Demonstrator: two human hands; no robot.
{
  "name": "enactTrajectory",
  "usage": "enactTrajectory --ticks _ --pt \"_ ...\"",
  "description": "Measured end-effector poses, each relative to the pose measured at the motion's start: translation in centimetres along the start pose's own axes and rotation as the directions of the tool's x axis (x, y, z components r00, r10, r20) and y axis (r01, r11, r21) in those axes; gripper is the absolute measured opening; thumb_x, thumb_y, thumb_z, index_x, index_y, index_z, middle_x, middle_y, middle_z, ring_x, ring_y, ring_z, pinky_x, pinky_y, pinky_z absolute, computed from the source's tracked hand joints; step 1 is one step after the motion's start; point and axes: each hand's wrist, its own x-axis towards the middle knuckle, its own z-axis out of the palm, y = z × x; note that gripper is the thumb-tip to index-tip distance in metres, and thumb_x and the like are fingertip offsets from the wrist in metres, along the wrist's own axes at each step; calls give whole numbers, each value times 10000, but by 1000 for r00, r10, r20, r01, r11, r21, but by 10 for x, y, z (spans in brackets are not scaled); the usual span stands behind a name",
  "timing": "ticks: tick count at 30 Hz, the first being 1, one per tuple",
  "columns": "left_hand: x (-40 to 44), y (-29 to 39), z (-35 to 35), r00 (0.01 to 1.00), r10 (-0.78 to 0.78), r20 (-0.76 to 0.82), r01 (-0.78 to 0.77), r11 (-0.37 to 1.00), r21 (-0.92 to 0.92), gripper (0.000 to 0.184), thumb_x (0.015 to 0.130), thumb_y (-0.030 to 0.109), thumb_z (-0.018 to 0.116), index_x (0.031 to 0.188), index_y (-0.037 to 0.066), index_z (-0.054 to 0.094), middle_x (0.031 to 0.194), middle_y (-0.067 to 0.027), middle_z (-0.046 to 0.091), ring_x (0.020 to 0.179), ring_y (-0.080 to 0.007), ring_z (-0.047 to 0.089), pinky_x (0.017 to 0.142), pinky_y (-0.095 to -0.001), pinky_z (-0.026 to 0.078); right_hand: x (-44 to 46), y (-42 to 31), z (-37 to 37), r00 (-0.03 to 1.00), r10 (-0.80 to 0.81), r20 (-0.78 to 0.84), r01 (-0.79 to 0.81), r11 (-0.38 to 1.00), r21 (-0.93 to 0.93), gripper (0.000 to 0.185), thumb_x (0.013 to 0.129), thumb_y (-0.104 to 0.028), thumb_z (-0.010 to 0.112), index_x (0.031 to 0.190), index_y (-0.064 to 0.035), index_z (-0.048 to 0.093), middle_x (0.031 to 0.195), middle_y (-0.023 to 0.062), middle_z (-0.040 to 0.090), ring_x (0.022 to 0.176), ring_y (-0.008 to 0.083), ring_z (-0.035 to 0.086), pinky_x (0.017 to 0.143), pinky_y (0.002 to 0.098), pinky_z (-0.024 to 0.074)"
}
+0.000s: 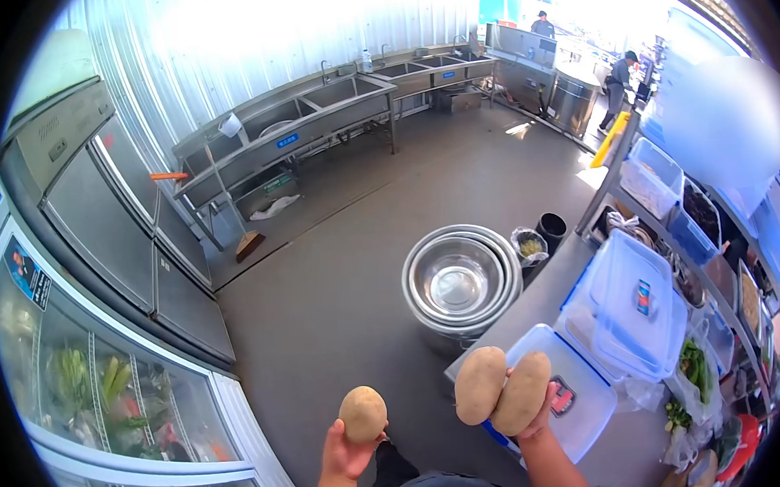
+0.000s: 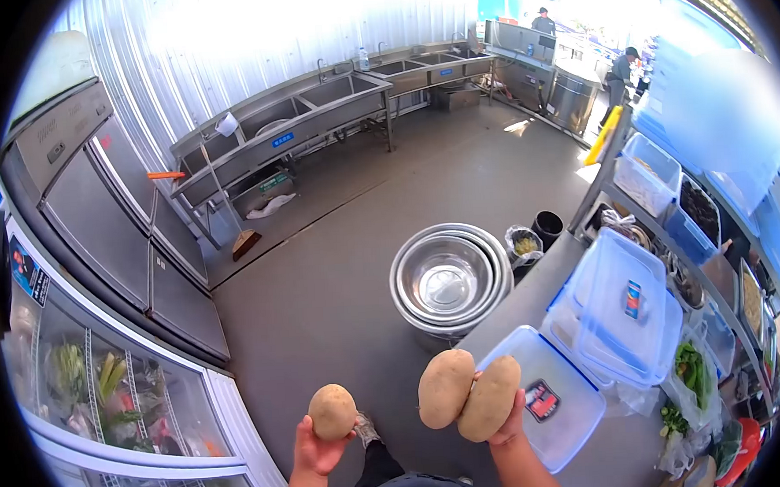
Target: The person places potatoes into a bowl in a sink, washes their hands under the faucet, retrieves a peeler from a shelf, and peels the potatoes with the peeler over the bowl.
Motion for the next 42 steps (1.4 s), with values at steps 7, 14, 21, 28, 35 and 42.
enactTrajectory --ticks 7,14,21,28,35,42 --pt "97 8 -71 989 -29 -144 -17 950 -313 799 793 525 786 1388 58 527 1270 -167 630 1113 -357 644 886 -442 559 135 4 -10 965 44 -257 -116 954 -275 896 896 -773 513 1398 -32 499 1359 120 572 1199 303 616 991 459 544" --pt "230 148 -116 993 -30 -118 -4 961 -275 809 780 514 798 1387 57 523 1263 -173 627 1100 -367 644 878 -445 567 296 96 -18 968 52 -245 -103 975 -198 884 882 -790 507 1359 -47 540 1322 117 607 1185 316 625 985 501 544" --pt "420 213 -155 980 0 -198 -55 960 -275 829 776 533 796 1395 60 514 1267 -177 621 1093 -356 644 868 -435 563 463 125 -142 947 86 -309 -159 963 -218 854 864 -780 554 1314 -54 592 1301 94 627 1160 311 640 977 492 552" --pt "577 324 -168 962 54 -268 -92 987 -129 870 764 599 775 1405 73 512 1270 -199 614 1085 -340 642 855 -409 548 677 160 -199 948 266 -173 -280 958 -60 925 818 -750 658 1367 -24 495 1221 148 661 1104 310 680 892 504 597" --pt "752 397 -219 962 117 -246 -166 968 -190 893 781 600 757 1435 55 487 1302 -236 597 1111 -355 636 866 -418 562 874 200 -271 930 224 -291 -272 953 -136 905 826 -750 648 1358 -32 508 1200 133 661 1080 296 683 896 496 599" --pt "992 455 -300 982 109 -154 -148 952 -269 833 836 563 731 1443 48 484 1314 -209 607 1131 -353 637 895 -439 563 1069 229 -352 931 192 -312 -272 933 -237 915 832 -776 610 1359 -35 512 1221 129 648 1063 315 686 838 529 615"
